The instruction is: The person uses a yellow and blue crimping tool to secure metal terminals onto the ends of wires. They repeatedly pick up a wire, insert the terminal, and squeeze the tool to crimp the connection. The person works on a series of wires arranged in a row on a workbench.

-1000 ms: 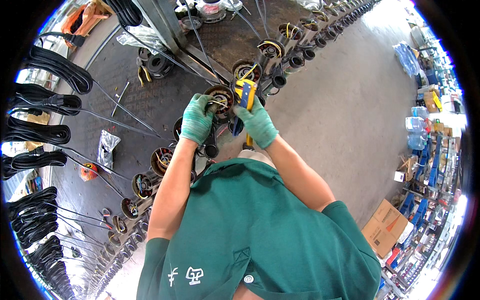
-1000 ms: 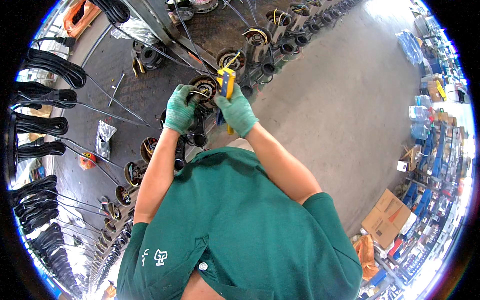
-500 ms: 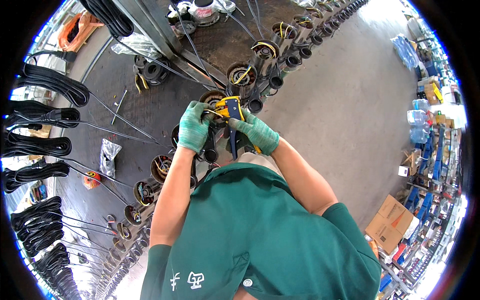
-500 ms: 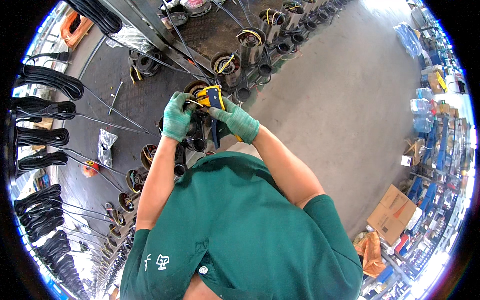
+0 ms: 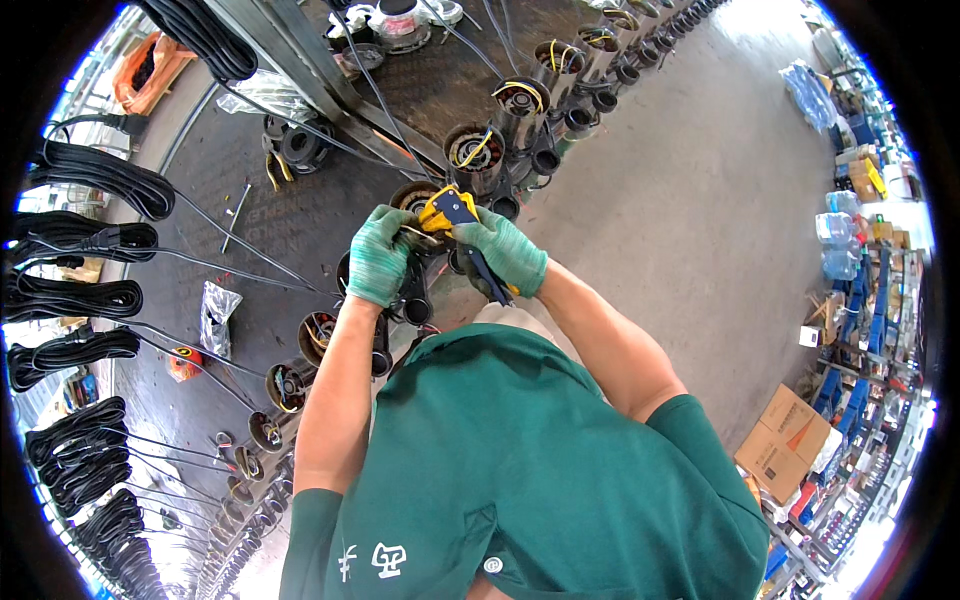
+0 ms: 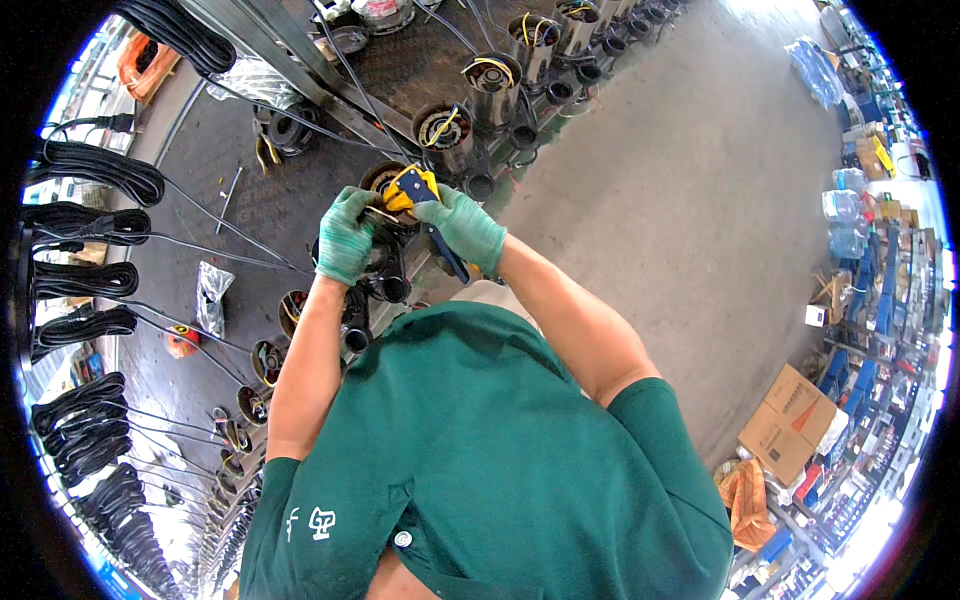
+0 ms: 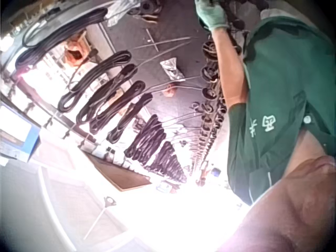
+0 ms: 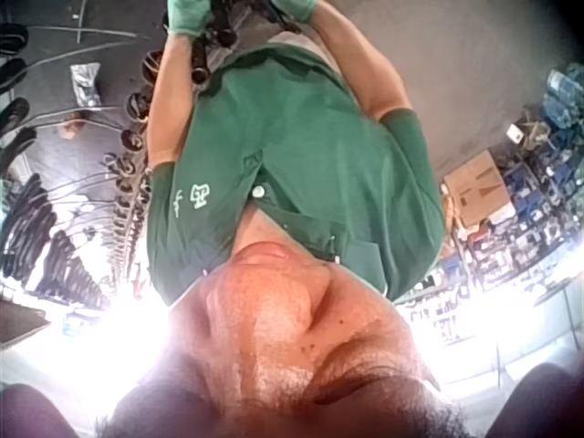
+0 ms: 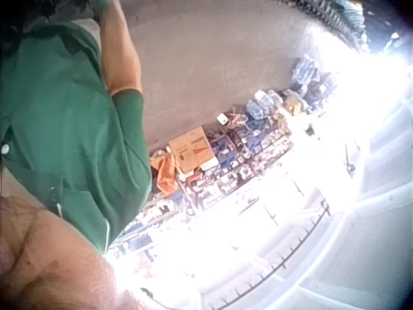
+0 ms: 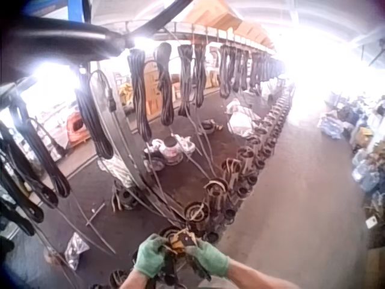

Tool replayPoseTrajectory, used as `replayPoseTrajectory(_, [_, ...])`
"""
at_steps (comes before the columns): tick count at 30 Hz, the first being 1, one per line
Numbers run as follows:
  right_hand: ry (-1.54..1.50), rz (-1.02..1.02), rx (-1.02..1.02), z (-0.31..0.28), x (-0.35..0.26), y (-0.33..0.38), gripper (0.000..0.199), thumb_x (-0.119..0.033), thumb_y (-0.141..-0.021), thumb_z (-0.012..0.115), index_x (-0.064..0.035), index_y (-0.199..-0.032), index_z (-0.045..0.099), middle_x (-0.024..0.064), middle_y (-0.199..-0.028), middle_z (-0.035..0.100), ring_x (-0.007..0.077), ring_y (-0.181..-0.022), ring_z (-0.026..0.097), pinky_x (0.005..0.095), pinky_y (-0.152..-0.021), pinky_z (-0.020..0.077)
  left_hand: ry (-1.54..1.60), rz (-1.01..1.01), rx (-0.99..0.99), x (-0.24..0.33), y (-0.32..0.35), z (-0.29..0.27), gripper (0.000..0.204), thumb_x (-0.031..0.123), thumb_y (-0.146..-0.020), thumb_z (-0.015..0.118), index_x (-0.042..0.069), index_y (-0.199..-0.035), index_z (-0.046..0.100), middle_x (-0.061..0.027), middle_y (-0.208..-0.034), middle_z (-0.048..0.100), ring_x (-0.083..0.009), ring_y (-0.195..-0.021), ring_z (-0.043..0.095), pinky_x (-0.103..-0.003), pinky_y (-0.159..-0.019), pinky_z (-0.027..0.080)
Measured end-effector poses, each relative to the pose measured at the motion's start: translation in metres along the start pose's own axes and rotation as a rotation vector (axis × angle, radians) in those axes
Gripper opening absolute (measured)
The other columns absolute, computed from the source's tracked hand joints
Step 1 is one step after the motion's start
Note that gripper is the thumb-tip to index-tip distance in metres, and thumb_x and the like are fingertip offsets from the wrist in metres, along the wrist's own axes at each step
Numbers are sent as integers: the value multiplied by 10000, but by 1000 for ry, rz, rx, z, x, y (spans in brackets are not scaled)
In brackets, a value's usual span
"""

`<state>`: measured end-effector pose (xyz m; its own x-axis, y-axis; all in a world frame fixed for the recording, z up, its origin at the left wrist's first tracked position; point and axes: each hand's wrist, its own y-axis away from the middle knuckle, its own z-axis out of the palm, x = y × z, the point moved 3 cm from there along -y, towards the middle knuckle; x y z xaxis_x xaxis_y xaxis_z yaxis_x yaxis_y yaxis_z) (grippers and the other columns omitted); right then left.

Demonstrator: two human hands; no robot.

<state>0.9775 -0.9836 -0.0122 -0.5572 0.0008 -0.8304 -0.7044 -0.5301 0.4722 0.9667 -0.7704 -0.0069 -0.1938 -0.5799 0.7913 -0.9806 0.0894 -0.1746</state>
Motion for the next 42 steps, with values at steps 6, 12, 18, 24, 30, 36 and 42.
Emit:
replayPoseTrajectory(6, [-53, -584, 215, 15, 33, 2, 658, -128, -999, 639, -66, -1590, 356, 8, -1321, 549, 104, -1085, 515, 271, -967, 472, 98, -49, 53, -3, 0, 2, 239, -95, -874, 700, 10, -1089, 703, -86, -998, 656, -204, -914, 672, -318, -850, 541])
replayPoseTrajectory(12, [-115, -404, 238, -20, 37, 26, 599, -96, -969, 666, -82, -1520, 433, -9, -1183, 556, 97, -1013, 510, 272, -956, 470, 68, -6, 55, -4, 0, 1, 220, -84, -884, 698, 13, -1082, 697, -88, -999, 645, -212, -879, 657, -316, -815, 534])
replayPoseTrajectory(18, [14, -210, 417, -66, 62, 47, 501, -64, -933, 646, -26, -1402, 476, 71, -1034, 638, 158, -859, 642, 339, -791, 578, -31, 41, 30, 15, -10, -4, 332, 125, -925, 781, 50, -1234, 683, -91, -1101, 636, -229, -931, 650, -318, -850, 533])
replayPoseTrajectory(24, [-38, -103, 470, -103, 93, 66, 439, -50, -936, 604, -10, -1357, 487, 68, -946, 636, 165, -830, 665, 345, -773, 584, -388, 29, 21, 64, -74, 0, 439, 257, -912, 786, 87, -1304, 683, -161, -1228, 672, -379, -1082, 676, -455, -926, 558])
replayPoseTrajectory(30, [-66, -95, 378, -112, 84, 73, 469, -19, -957, 598, -54, -1409, 474, 66, -1040, 626, 169, -861, 666, 346, -797, 584, -540, -160, -189, 67, -136, 58, 440, 253, -919, 772, 50, -1300, 688, -208, -1159, 729, -394, -1069, 706, -454, -940, 551])
replayPoseTrajectory(36, [35, -120, 393, -125, 84, 66, 513, -66, -950, 643, -59, -1434, 475, 54, -1036, 616, 154, -897, 625, 330, -823, 561, -197, -266, -150, 25, -125, 69, 249, 154, -1004, 695, 37, -1222, 667, -116, -925, 730, -227, -752, 683, -341, -729, 546])
replayPoseTrajectory(42, [42, -93, 414, -113, 63, 46, 512, -86, -941, 645, -53, -1429, 495, 50, -1072, 626, 158, -906, 610, 333, -847, 540, 120, -313, -204, 43, -111, 64, 167, 87, -1039, 636, 37, -1196, 612, -79, -802, 647, -147, -676, 600, -340, -616, 494])
